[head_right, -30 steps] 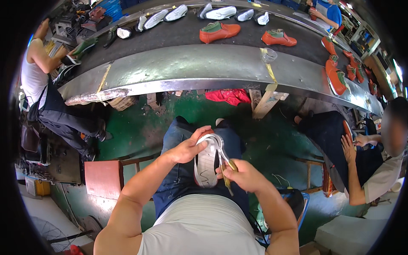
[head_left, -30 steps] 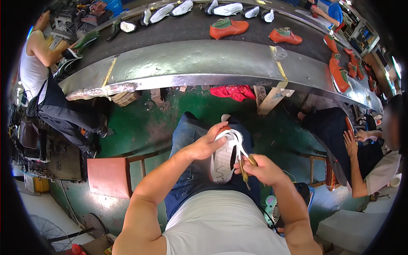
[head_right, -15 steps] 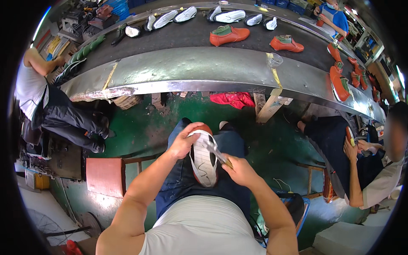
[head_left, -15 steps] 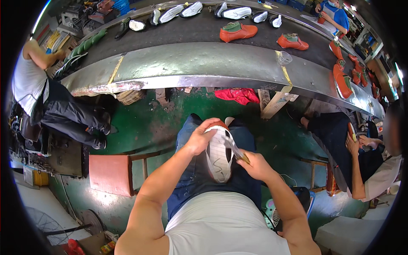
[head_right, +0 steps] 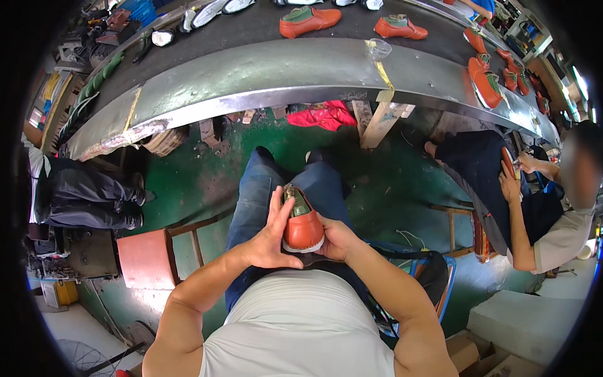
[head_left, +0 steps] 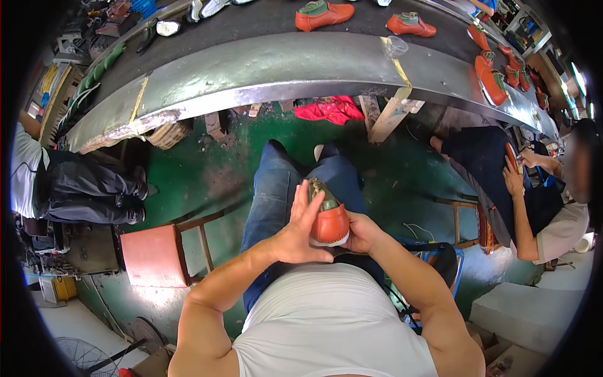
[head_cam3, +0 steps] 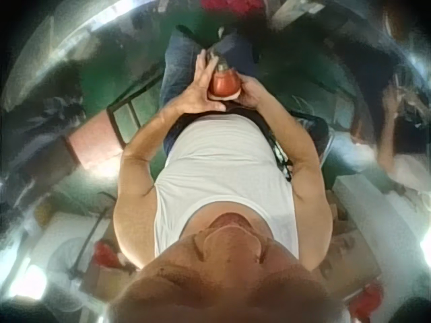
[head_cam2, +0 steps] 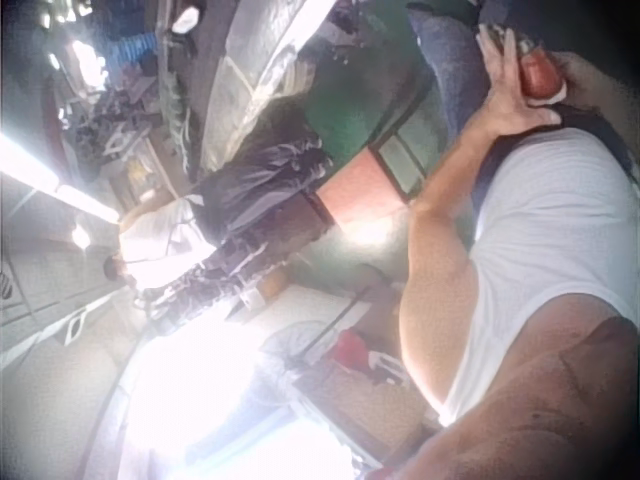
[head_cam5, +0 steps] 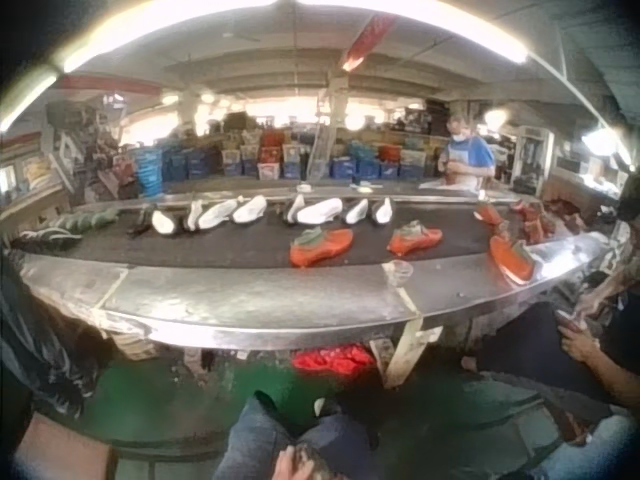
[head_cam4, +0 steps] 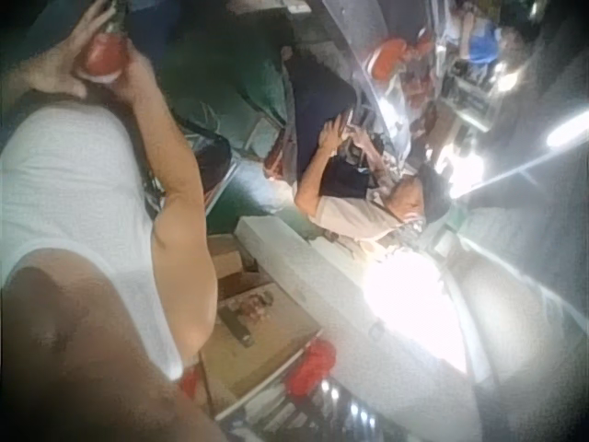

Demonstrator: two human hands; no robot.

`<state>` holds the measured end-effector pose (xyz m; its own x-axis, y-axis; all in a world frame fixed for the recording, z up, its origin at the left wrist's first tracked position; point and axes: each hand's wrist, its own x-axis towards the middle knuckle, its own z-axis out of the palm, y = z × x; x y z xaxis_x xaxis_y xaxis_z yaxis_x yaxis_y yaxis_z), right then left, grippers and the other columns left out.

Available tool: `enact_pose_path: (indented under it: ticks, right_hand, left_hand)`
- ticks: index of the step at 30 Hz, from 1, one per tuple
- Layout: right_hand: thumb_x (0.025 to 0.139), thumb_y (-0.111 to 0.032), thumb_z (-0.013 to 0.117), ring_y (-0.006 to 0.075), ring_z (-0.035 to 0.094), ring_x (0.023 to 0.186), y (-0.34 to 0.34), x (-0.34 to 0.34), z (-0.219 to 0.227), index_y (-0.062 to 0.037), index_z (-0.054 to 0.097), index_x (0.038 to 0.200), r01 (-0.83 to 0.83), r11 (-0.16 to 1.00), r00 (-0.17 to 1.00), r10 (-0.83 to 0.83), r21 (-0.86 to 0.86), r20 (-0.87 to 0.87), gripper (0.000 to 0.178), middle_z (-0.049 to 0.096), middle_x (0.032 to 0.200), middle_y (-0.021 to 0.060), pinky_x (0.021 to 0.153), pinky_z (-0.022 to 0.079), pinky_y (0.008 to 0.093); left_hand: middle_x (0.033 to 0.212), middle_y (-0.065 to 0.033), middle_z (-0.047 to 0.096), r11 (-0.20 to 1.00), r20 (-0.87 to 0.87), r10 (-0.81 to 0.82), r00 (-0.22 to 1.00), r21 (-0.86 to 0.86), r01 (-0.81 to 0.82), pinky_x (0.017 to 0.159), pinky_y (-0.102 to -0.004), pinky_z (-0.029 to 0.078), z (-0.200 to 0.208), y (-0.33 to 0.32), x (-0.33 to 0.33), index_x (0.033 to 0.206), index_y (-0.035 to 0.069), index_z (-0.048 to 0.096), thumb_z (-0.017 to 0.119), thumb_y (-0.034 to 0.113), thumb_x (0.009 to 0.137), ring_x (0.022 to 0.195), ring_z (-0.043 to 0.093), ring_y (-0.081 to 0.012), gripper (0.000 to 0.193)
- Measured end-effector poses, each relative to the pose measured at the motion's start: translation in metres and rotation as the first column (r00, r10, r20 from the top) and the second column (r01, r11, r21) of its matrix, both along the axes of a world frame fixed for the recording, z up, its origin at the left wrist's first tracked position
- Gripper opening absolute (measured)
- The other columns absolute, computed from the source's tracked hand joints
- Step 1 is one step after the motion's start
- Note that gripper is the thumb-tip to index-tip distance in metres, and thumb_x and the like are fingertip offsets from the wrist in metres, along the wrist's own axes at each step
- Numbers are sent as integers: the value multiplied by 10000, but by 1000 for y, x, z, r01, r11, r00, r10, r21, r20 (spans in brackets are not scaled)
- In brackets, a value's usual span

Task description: Assembling shoes by pulling material over a last using pliers and placing them on a conveyor belt.

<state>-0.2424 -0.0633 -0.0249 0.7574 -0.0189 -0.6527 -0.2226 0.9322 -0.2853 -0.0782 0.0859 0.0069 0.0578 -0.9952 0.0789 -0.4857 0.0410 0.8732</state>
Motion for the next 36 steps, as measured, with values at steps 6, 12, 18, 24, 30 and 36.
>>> enact_pose_path:
  ticks: [6,12,18,24,30,36]
  right_hand:
    - [1090,-454,329,243,645,1128,30,6,-5,-67,540,1340,-45,976,976,-4,-214,-220,507,626,1294,99,918,558,453]
    - [1091,-462,283,225,666,962,48,11,24,-107,550,1268,71,989,933,-111,-127,-343,478,650,1160,88,747,567,415]
    - [1089,-447,282,151,593,623,45,2,18,-117,565,1125,0,989,954,-43,-145,-295,437,646,934,57,386,407,300]
    - [1076,-380,355,263,636,656,2,-10,2,-15,596,987,-491,280,871,187,-825,-455,447,665,851,130,505,492,420]
    - [962,-280,626,392,621,1138,-20,-6,48,49,472,1364,45,-133,963,270,-990,7,542,542,1358,259,887,542,460]
    - [754,-395,840,372,583,1224,-40,4,52,-5,391,1455,84,-481,887,435,-873,-155,920,465,1472,200,877,564,420]
  left_hand:
    - [1642,-254,82,856,-530,497,687,169,-488,1232,-421,111,-28,-24,-39,1582,95,243,277,514,1066,1545,51,-334,665]
    - [1496,-124,436,789,-609,556,566,173,-590,1173,-338,293,-39,-31,-43,1487,9,402,281,470,1095,1383,392,-214,617]
    - [1243,-82,597,814,-693,503,516,180,-552,953,-320,493,-65,-40,-31,1458,20,446,367,449,1088,1045,587,-157,571]
    - [1171,-64,625,800,-776,532,339,329,-503,938,-318,500,-36,-58,-16,1442,37,478,394,491,1072,1023,593,-146,592]
    - [1190,-71,631,778,-739,581,341,381,-500,983,-310,472,-36,-71,-13,1451,42,473,397,527,1060,1078,587,-157,627]
    - [1452,-181,478,780,-487,581,652,102,-618,1120,-370,365,-45,-81,-13,1348,17,549,366,407,1092,1347,466,-273,502]
